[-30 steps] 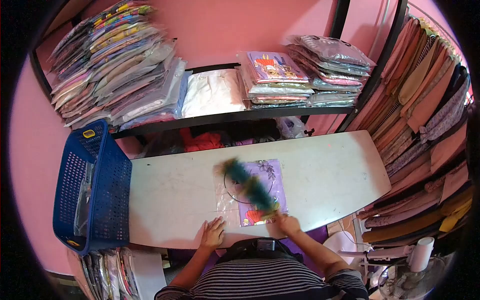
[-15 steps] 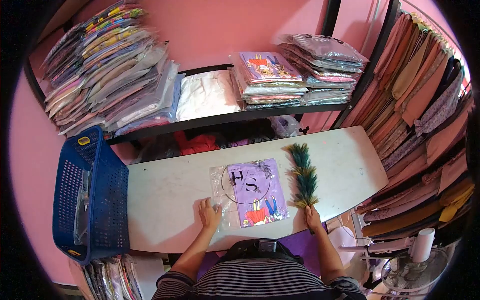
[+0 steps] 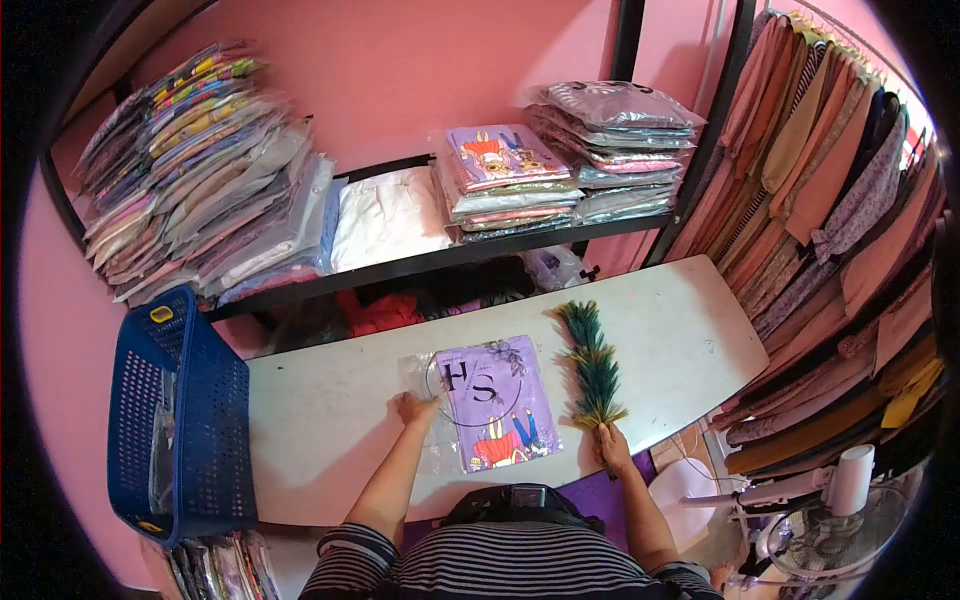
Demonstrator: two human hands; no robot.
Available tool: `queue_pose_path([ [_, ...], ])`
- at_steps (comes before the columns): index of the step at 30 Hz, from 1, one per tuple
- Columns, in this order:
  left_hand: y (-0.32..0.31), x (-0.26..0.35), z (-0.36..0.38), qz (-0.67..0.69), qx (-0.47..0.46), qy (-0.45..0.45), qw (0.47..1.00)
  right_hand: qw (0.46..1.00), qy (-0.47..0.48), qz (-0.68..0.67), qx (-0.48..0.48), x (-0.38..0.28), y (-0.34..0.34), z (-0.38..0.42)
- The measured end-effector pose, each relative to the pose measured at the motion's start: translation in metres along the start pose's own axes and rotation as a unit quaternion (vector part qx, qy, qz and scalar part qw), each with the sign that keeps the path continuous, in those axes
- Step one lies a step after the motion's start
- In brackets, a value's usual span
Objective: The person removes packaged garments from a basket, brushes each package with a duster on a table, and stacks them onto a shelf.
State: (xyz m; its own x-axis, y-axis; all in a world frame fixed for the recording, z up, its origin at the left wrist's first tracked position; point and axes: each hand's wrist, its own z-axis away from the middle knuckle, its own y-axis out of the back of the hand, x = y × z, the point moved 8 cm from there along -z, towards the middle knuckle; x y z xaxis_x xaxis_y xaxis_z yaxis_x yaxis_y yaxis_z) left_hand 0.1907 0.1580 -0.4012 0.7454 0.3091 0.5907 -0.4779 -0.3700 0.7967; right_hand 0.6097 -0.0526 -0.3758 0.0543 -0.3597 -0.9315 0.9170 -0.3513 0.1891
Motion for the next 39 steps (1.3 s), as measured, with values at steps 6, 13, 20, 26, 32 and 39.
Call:
queue_pose_path([
  [6, -0.009, 0.058, -0.006, 0.142, -0.250, 0.019, 0.958, 0.990, 0.106, 0.084, 0.043, 0.022, 0.008, -0.016],
  [13, 0.077, 0.236, -0.004, 0.529, -0.234, -0.186, 0.794, 0.998, -0.060, 0.008, -0.010, 0.000, 0.001, 0.006],
  [20, 0.155, 0.244, 0.106, 0.161, -0.173, -0.643, 0.728, 0.991, -0.008, -0.134, 0.013, 0.018, 0.013, -0.003],
  [26, 0.055, 0.090, 0.134, -0.117, -0.219, -0.613, 0.750, 0.994, -0.047, -0.002, 0.097, -0.018, 0.027, 0.023],
  [32, 0.077, 0.066, 0.143, -0.102, -0.149, -0.581, 0.793, 0.884, 0.247, 0.398, 0.005, -0.072, -0.054, 0.035],
  [39, 0.073, 0.047, 0.142, -0.086, -0.150, -0.562, 0.809, 0.814, 0.115, 0.569, 0.018, -0.056, -0.066, -0.017],
])
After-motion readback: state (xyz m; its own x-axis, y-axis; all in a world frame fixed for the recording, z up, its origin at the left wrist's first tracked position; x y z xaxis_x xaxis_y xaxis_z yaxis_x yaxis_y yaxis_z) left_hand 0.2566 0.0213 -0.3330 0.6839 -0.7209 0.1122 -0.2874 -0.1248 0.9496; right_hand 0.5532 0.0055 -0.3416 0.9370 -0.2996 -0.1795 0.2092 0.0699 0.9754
